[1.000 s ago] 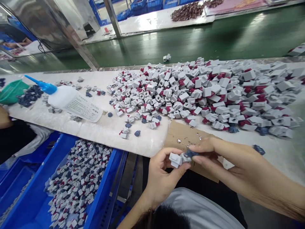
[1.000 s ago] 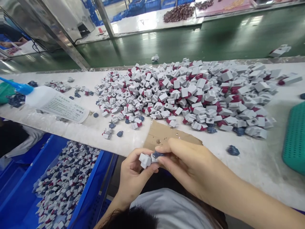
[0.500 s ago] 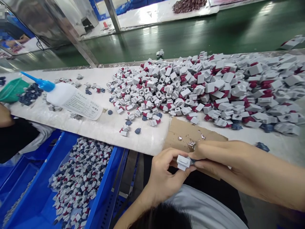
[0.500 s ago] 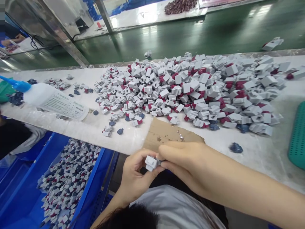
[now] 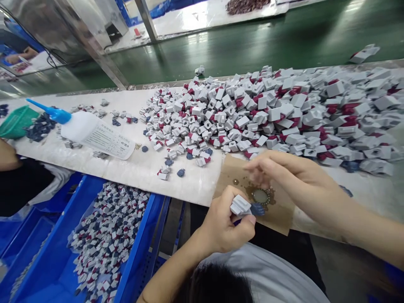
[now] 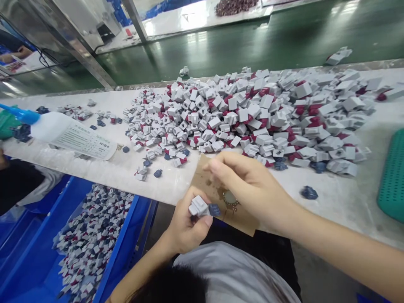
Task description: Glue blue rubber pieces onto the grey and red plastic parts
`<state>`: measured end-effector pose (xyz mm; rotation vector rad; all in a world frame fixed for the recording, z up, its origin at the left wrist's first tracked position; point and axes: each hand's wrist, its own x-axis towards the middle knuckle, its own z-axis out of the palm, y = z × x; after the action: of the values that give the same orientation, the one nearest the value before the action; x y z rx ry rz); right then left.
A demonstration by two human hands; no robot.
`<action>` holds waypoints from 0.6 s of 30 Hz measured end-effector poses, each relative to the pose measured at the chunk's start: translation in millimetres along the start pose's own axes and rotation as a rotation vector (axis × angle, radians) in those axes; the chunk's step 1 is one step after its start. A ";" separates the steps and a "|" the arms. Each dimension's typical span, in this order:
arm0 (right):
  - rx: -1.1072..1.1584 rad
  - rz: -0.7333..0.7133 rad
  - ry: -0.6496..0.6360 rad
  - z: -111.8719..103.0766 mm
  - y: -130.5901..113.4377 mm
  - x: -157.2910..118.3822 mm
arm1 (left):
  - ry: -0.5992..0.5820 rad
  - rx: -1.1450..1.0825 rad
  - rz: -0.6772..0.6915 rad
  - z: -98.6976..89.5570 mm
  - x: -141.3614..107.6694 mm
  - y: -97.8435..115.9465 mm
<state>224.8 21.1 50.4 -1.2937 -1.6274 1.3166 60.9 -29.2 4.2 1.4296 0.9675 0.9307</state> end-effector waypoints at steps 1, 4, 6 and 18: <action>0.109 0.056 0.063 8.1 -3.8 2.9 | 0.025 -0.017 0.036 3.0 2.0 0.8; 0.393 0.250 0.053 32.1 -14.0 8.5 | 0.120 0.065 0.179 12.4 8.3 2.1; 0.469 0.353 -0.012 42.0 -19.2 9.3 | 0.194 0.180 0.266 17.8 11.9 1.7; 0.576 0.046 -0.007 55.6 -11.2 0.9 | 0.343 0.425 0.342 23.6 14.5 2.2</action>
<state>170.4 5.4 46.2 -0.9717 -1.1000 1.6585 88.1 -24.0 5.0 1.8716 1.2499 1.3074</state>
